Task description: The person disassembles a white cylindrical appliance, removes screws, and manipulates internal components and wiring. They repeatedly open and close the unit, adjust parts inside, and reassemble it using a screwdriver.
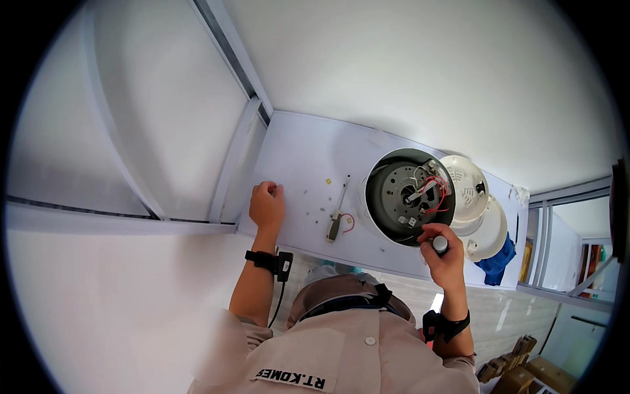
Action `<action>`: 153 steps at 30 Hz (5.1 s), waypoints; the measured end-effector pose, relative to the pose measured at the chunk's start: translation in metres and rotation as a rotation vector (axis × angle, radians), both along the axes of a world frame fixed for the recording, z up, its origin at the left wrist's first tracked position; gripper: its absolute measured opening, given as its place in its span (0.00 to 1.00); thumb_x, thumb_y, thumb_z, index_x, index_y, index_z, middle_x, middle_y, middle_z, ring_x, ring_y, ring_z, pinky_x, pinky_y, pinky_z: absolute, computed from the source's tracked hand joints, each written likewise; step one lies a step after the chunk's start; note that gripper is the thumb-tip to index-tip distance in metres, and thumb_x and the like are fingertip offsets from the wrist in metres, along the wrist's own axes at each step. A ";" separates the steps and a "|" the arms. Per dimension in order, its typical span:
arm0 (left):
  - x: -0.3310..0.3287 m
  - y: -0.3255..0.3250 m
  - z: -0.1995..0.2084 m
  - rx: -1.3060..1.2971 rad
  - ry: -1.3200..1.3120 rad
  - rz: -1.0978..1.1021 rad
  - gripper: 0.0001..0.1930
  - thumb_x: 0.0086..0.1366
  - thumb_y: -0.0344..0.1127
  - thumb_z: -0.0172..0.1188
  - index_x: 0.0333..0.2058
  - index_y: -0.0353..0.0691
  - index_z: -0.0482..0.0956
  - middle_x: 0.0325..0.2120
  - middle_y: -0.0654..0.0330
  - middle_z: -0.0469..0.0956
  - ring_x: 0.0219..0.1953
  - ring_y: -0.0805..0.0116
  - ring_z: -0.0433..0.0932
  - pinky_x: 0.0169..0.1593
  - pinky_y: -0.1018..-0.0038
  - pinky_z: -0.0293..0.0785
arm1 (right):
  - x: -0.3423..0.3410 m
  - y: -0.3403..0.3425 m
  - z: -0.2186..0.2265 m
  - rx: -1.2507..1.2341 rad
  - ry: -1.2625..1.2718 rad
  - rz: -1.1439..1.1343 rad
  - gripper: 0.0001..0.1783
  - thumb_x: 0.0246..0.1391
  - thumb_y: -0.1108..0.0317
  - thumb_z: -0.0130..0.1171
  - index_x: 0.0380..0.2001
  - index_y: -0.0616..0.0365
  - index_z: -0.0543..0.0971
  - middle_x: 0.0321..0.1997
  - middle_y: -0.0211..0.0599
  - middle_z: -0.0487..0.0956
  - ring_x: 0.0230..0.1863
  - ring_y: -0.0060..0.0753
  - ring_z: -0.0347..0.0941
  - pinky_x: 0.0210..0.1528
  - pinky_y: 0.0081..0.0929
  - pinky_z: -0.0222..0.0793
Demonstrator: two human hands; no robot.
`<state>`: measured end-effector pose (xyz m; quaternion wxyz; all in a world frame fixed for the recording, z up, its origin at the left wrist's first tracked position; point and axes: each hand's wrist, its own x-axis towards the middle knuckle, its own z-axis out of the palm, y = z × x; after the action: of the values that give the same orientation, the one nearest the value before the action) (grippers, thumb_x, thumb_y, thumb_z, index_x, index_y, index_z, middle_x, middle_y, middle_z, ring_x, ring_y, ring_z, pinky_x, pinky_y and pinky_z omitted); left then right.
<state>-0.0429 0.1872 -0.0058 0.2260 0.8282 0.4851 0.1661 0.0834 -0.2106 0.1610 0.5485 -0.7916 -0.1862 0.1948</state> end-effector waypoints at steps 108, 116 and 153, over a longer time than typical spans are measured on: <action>0.103 -0.229 0.183 0.149 -0.496 -1.296 0.16 0.53 0.33 0.78 0.41 0.44 0.89 0.44 0.64 0.85 0.45 0.54 0.81 0.55 0.59 0.74 | 0.024 -0.073 -0.015 0.544 0.403 -0.146 0.09 0.61 0.77 0.68 0.45 0.63 0.83 0.40 0.36 0.85 0.41 0.29 0.85 0.36 0.25 0.77; 0.092 -0.213 0.160 0.152 -0.115 -1.146 0.13 0.56 0.38 0.77 0.38 0.42 0.87 0.37 0.59 0.82 0.41 0.56 0.82 0.52 0.59 0.75 | 0.048 -0.088 -0.063 0.524 0.581 -0.483 0.10 0.63 0.75 0.67 0.45 0.67 0.81 0.40 0.41 0.85 0.39 0.35 0.87 0.34 0.27 0.78; 0.097 -0.155 0.125 -0.216 -0.439 -1.234 0.13 0.50 0.21 0.77 0.37 0.38 0.89 0.33 0.60 0.82 0.39 0.64 0.82 0.68 0.56 0.70 | 0.044 -0.087 -0.102 0.907 0.742 -0.423 0.07 0.63 0.74 0.65 0.43 0.62 0.82 0.35 0.34 0.81 0.35 0.28 0.78 0.44 0.37 0.81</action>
<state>0.0542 0.0327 0.1196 0.4550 0.8737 -0.1216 0.1216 0.1272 -0.2977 0.0585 0.8850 -0.3791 0.1135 0.2453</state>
